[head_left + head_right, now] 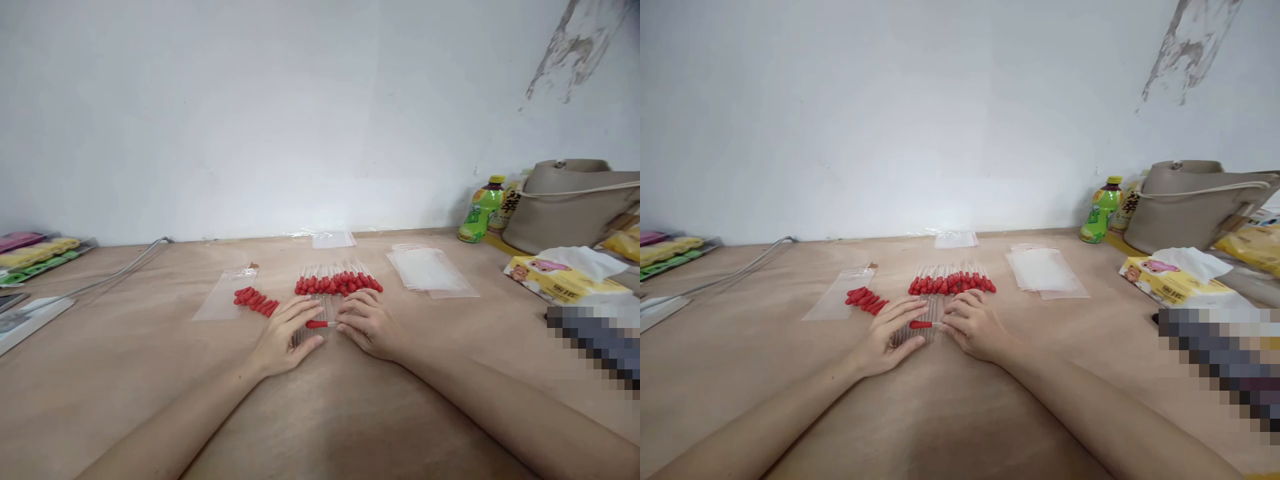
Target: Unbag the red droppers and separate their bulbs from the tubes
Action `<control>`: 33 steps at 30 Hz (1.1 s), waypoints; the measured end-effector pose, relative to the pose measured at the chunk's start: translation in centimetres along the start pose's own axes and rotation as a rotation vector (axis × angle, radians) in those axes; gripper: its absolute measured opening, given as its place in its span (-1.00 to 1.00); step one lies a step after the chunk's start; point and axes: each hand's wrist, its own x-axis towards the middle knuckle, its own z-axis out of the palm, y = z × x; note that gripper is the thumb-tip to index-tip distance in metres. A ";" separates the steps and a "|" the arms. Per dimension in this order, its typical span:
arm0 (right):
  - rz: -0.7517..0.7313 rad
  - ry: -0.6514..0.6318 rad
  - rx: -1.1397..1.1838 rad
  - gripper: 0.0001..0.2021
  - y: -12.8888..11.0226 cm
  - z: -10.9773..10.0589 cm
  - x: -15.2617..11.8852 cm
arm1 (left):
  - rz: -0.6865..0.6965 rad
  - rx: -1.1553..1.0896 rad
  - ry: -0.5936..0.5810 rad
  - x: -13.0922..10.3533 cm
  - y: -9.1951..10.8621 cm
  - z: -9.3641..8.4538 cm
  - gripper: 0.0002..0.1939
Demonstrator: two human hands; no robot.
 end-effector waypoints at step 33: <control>-0.237 -0.019 -0.021 -0.85 -1.0 -0.5 -0.3 | 0.101 0.034 -0.223 0.2 1.3 0.0 -0.80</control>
